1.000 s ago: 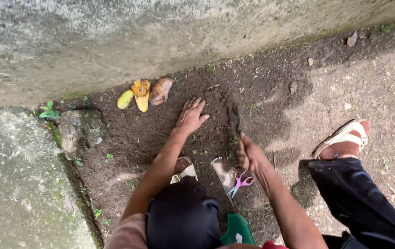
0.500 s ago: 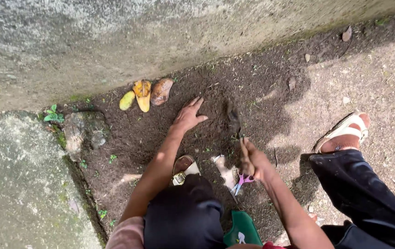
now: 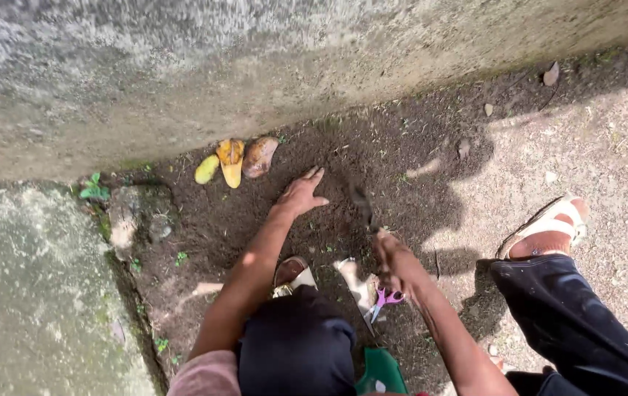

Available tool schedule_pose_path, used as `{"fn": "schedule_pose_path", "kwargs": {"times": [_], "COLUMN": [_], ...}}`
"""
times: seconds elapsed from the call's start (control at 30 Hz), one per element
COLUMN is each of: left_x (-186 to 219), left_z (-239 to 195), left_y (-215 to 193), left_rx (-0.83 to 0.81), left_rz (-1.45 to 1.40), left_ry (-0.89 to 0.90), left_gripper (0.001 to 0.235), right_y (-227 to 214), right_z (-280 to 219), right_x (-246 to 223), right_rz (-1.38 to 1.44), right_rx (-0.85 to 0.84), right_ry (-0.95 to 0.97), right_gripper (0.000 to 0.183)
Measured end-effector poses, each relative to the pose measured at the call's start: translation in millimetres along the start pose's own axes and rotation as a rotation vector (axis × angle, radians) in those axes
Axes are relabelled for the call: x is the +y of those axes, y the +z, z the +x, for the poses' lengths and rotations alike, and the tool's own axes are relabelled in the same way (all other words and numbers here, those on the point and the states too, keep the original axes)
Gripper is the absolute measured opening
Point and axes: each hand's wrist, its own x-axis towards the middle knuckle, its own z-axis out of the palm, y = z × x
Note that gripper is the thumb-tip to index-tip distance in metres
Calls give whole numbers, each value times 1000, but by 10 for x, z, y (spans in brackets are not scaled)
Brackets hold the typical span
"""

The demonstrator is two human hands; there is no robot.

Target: The person digs a hole in the soil using a trowel and their hands, then places mango peels and a pit inside. They continue digging and clearing the area before covering the organic waste with soil.

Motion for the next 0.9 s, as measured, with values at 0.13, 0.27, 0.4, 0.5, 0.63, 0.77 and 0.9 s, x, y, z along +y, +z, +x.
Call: {"fn": "schedule_pose_path", "kwargs": {"times": [0.13, 0.27, 0.4, 0.5, 0.63, 0.77, 0.9], "left_x": [170, 298, 329, 241, 184, 184, 211], "left_z": [-109, -262, -327, -276, -264, -240, -217], "left_y": [-106, -224, -249, -250, -243, -205, -251], "left_rx": [-30, -12, 56, 110, 120, 114, 128], "left_rz": [-46, -141, -276, -265, -261, -265, -351], "left_ry": [-66, -94, -112, -30, -23, -27, -39], "left_gripper": [106, 104, 101, 102, 99, 99, 98], "right_y": [-21, 276, 197, 168, -117, 36, 215], "right_z": [713, 945, 687, 355, 243, 1009, 1143], "right_x": [-215, -196, -233, -152, -177, -303, -126], "right_rz": [368, -120, -924, -848, -196, 339, -280], "right_rx": [-86, 221, 307, 215, -34, -260, 139], "right_ry": [133, 120, -171, -45, 135, 68, -51], "right_gripper": [39, 55, 54, 54, 41, 36, 35]}}
